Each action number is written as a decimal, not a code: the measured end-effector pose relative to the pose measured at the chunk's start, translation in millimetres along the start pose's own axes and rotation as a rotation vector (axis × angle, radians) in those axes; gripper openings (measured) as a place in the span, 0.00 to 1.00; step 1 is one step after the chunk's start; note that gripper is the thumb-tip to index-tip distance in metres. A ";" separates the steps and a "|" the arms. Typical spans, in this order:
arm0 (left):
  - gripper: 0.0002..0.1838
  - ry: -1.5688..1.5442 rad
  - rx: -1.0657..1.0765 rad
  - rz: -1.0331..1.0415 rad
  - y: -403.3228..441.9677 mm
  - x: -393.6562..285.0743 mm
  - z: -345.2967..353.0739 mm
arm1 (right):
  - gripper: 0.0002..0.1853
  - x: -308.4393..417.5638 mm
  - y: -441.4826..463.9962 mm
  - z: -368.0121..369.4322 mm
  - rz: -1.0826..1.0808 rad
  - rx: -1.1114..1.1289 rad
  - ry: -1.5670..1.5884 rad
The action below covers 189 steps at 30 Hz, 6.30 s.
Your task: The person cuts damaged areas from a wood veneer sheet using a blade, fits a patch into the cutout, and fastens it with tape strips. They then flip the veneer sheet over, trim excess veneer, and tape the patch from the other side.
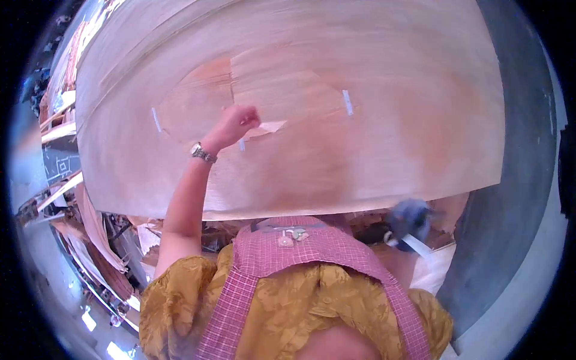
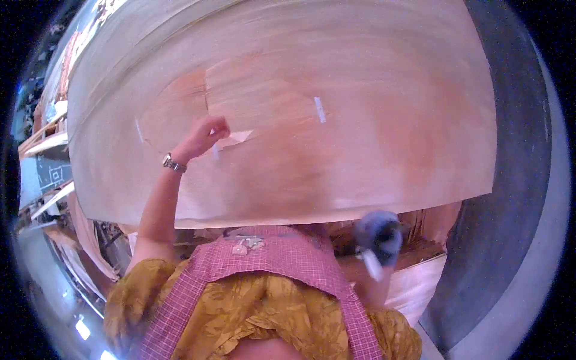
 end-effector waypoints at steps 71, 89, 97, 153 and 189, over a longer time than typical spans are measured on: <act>0.38 0.517 -0.355 0.081 126.8 -55.2 93.0 | 0.20 -15.9 321.9 1.8 0.193 -0.303 -1.607; 0.23 0.559 -0.533 0.171 123.6 24.1 -0.1 | 0.11 -56.6 404.1 103.3 -0.048 -0.363 -1.742; 0.15 -0.241 -0.794 -0.121 99.7 64.0 -32.8 | 0.12 -53.0 369.6 149.6 0.322 -0.079 -0.928; 0.25 0.180 -1.158 -0.401 -64.9 65.8 -30.9 | 0.16 -133.7 361.4 236.1 0.798 0.292 -1.079; 0.37 0.496 -0.659 -0.441 -12.7 41.3 2.1 | 0.11 -125.2 384.2 208.9 -0.098 0.297 -2.078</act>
Point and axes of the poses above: each hand's wrist, its own y-axis towards the middle knuckle, its own z-axis out of the palm, x = y × z, the point moved 7 cm from there along y, towards the middle knuckle, and after that the axes turned 14 degrees about z, right-handed, at the moved point
